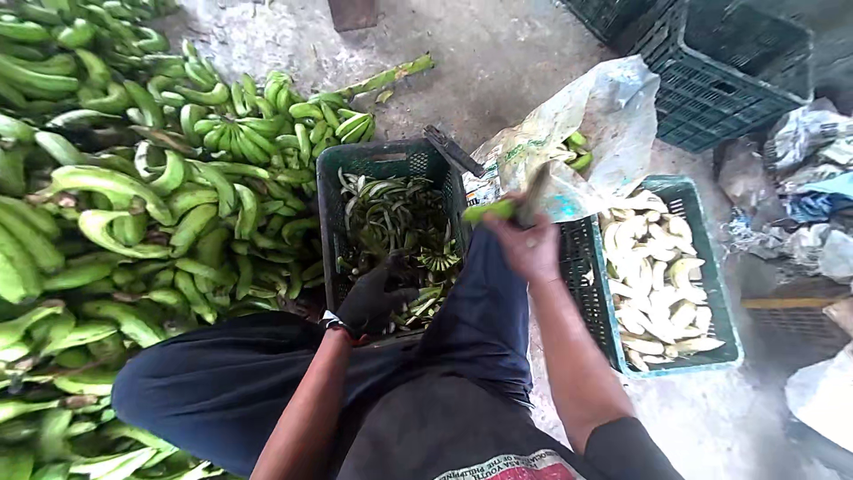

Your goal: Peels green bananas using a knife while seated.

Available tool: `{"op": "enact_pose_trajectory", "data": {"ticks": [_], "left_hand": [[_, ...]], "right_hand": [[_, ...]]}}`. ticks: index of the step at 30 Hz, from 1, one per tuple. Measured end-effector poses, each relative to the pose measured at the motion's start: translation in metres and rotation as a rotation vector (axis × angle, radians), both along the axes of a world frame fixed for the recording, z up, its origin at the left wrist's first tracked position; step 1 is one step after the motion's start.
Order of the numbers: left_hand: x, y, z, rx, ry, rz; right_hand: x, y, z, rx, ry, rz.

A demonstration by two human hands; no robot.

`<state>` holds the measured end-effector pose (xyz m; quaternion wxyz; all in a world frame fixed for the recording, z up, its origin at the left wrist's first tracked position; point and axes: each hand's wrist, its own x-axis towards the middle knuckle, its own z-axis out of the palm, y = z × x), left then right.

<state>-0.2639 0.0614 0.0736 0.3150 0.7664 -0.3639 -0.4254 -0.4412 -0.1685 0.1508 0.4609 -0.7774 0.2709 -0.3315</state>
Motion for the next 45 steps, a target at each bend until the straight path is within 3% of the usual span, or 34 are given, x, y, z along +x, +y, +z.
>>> {"op": "enact_pose_trajectory", "data": {"ticks": [3,5,9,17,22,26,30,32,35,38,41,45], "left_hand": [[0.01,0.009,-0.007,0.065,-0.044,0.116],[0.014,0.009,-0.011,0.089,-0.08,0.166],[0.015,0.008,-0.019,0.088,-0.121,0.219],[0.024,-0.008,-0.031,0.135,-0.232,0.428],[0.031,-0.06,-0.001,0.074,-0.187,0.549],[0.047,-0.107,-0.004,0.03,-0.227,0.536],[0.055,-0.181,-0.018,-0.037,0.088,0.639],[0.047,-0.204,-0.016,-0.095,0.247,0.723],[0.03,-0.219,-0.005,-0.239,0.135,0.638],[0.035,-0.251,0.027,-0.265,-0.179,0.418],[0.043,-0.327,0.073,-0.206,-0.447,0.149],[0.015,-0.431,0.116,0.056,-0.607,-0.075]], "right_hand": [[-0.019,-0.087,0.029,-0.155,-0.088,-0.461],[-0.028,-0.148,0.027,-0.138,0.021,-0.65],[-0.046,-0.215,0.004,0.041,0.457,-0.515],[-0.09,-0.266,-0.007,0.05,0.654,-0.762],[-0.116,-0.27,-0.031,0.115,0.627,-0.79],[-0.102,-0.234,-0.018,-0.007,0.38,-0.655],[-0.06,-0.199,0.017,-0.121,0.214,-0.4],[-0.053,-0.205,0.033,-0.153,0.293,-0.452],[-0.087,-0.258,0.026,-0.099,0.464,-0.72],[-0.124,-0.299,-0.013,0.08,0.522,-0.795],[-0.128,-0.315,-0.038,0.205,0.534,-0.79],[-0.119,-0.351,-0.034,0.242,0.559,-0.806]]}}
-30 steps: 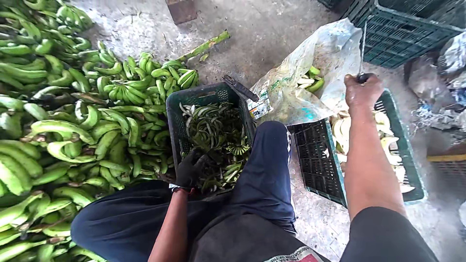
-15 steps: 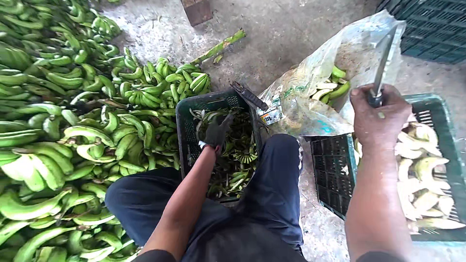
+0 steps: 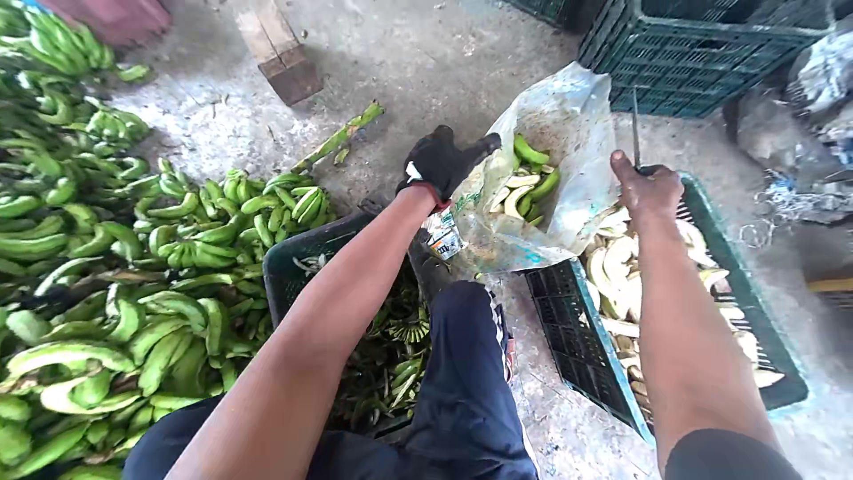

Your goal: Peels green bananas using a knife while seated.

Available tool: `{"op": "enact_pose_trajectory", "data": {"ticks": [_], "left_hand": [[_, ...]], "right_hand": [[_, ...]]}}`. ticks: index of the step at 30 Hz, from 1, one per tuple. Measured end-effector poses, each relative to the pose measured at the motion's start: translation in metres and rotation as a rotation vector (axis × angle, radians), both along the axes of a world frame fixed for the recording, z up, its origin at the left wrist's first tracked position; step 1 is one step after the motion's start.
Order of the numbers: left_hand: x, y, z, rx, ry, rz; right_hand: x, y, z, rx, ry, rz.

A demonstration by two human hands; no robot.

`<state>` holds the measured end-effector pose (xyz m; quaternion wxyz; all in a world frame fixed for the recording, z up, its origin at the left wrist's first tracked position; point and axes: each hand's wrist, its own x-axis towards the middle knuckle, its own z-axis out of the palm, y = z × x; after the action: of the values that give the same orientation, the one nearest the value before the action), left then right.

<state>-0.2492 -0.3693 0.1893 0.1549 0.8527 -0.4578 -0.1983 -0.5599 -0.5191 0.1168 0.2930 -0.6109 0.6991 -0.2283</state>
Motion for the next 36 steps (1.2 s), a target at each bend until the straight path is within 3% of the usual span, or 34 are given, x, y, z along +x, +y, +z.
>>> {"op": "enact_pose_trajectory", "data": {"ticks": [4,8,11,15,18,22,27,29,31,33,36], "left_hand": [[-0.035,-0.048,0.009,0.198,-0.111,-0.104],[-0.033,-0.058,-0.011,0.262,-0.277,-0.141],[0.003,-0.051,-0.001,0.334,-0.23,-0.113],[0.036,-0.037,0.01,0.309,-0.187,-0.054],[0.053,-0.027,0.012,0.137,-0.072,0.084],[0.08,-0.006,-0.006,0.068,0.063,0.306],[0.045,0.001,0.009,0.247,-0.187,0.021],[0.05,0.006,0.016,0.172,-0.165,-0.004],[0.064,0.029,0.029,-0.072,0.027,0.069],[0.072,0.078,0.037,-0.339,0.165,0.087],[0.077,0.205,0.014,-0.581,0.221,0.185]], "right_hand": [[0.014,-0.058,-0.001,0.033,0.06,0.049],[0.036,-0.081,-0.015,0.177,0.19,0.14],[0.049,-0.076,-0.029,0.183,0.079,0.109],[0.07,-0.035,-0.007,0.089,-0.219,0.115],[0.042,0.016,0.015,-0.055,-0.349,0.215],[0.001,0.038,-0.009,-0.148,-0.461,0.176],[0.005,0.004,-0.032,-0.015,-0.264,0.095],[0.01,0.007,-0.023,0.0,-0.216,0.116],[0.009,0.028,-0.003,-0.015,-0.184,0.129],[-0.003,0.071,0.011,-0.045,-0.317,0.091],[-0.011,0.15,0.012,0.041,-1.014,0.177]]}}
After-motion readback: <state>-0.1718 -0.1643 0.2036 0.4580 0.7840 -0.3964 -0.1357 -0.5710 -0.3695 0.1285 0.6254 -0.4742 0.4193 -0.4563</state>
